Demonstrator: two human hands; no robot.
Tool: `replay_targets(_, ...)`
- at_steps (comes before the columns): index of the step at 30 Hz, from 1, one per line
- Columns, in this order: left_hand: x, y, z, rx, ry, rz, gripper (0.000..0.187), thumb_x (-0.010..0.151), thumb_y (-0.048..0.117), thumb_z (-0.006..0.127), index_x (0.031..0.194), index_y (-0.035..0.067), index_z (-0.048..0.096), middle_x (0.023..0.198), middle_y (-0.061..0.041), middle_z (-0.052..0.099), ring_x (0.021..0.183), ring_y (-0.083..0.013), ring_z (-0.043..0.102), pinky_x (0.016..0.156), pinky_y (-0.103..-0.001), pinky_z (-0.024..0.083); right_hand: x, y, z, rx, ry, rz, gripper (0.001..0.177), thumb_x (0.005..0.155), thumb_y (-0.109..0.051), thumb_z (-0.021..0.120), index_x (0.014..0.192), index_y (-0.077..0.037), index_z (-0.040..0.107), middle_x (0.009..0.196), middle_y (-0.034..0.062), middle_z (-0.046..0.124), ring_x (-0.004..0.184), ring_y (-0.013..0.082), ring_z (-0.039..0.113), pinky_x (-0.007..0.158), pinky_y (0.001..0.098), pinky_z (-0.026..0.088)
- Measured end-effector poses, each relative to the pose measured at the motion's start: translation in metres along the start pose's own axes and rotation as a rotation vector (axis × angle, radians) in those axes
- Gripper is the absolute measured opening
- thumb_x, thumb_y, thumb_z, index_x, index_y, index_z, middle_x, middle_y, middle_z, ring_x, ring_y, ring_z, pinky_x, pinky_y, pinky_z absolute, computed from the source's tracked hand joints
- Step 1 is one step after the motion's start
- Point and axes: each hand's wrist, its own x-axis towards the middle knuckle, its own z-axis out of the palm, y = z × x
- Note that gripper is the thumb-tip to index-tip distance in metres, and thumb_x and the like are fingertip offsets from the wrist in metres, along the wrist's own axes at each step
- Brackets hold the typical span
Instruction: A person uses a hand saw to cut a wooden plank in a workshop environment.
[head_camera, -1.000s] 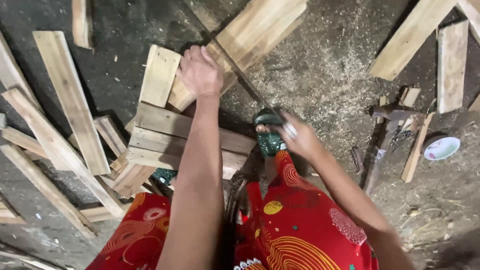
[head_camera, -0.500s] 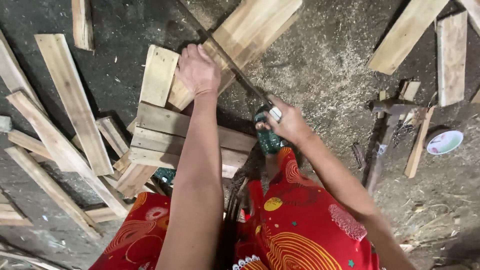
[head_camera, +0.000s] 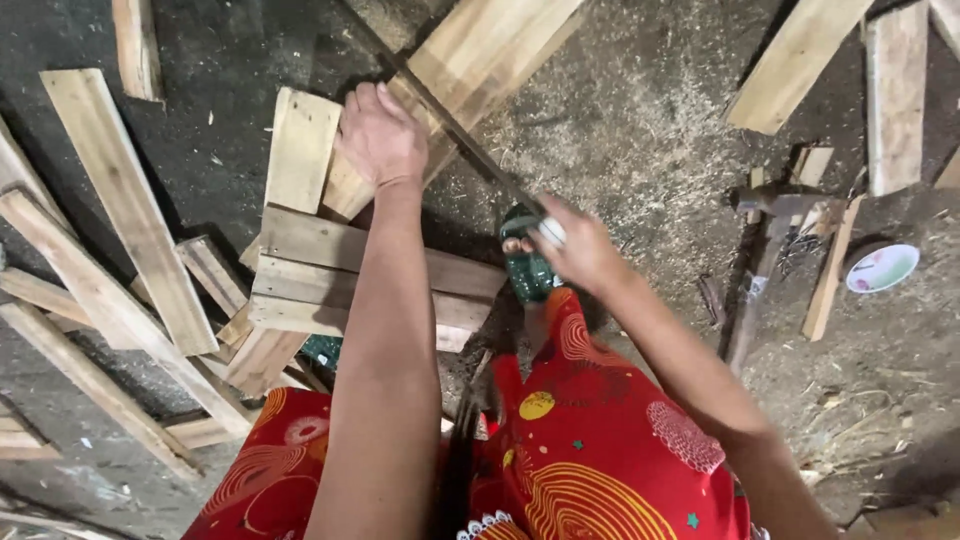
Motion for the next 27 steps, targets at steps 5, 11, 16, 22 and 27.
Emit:
replay_targets(5,0.002,-0.001,-0.002,-0.012,0.106,0.046,0.039,0.102,0.03,0.034,0.085,0.013,0.065,0.079,-0.006,0.065,0.07,-0.0258,0.061,0.061,-0.04,0.046,-0.103,0.105,0.037,0.088,0.1,0.132,0.057,0.088,-0.009,0.064,0.142,-0.013,0.049,0.105,0.0144,0.075,0.036,0.0085,0.054,0.027,0.0195,0.046)
replay_targets(11,0.006,-0.006,0.008,-0.007,-0.037,-0.025,0.051,0.106,0.038,0.024,0.1,0.012,0.067,0.085,-0.007,0.069,0.069,-0.0205,0.064,0.058,-0.033,0.048,0.018,0.005,0.004,0.152,0.034,-0.067,0.054,0.095,-0.006,0.061,0.146,-0.004,0.042,0.089,0.0194,0.072,0.054,0.0195,0.07,0.043,0.0227,0.066)
replay_targets(16,0.007,-0.008,0.012,-0.013,0.034,-0.026,0.04,0.105,0.032,0.034,0.087,0.014,0.064,0.078,-0.005,0.066,0.06,-0.0188,0.06,0.049,-0.032,0.047,-0.064,0.064,0.017,-0.045,0.127,-0.13,0.053,0.093,-0.005,0.059,0.143,-0.006,0.044,0.09,0.0147,0.069,0.057,0.0208,0.069,0.042,0.0251,0.062)
replay_targets(22,0.005,-0.007,-0.008,-0.107,-0.031,0.005,0.032,0.105,0.033,0.036,0.098,0.013,0.06,0.08,-0.008,0.067,0.065,-0.0247,0.063,0.055,-0.04,0.049,-0.111,0.116,0.038,0.065,0.028,0.287,0.063,0.089,-0.015,0.06,0.147,-0.026,0.041,0.113,0.0188,0.069,0.048,0.0157,0.068,0.042,0.0252,0.064)
replay_targets(27,0.0,-0.013,0.008,-0.115,0.108,0.016,0.033,0.101,0.042,0.045,0.091,0.015,0.06,0.085,-0.009,0.063,0.082,-0.0358,0.07,0.072,-0.052,0.056,-0.103,0.083,0.019,0.032,-0.005,0.291,0.066,0.087,-0.014,0.064,0.147,-0.025,0.038,0.131,0.023,0.059,0.04,0.017,0.068,0.037,0.0243,0.065)
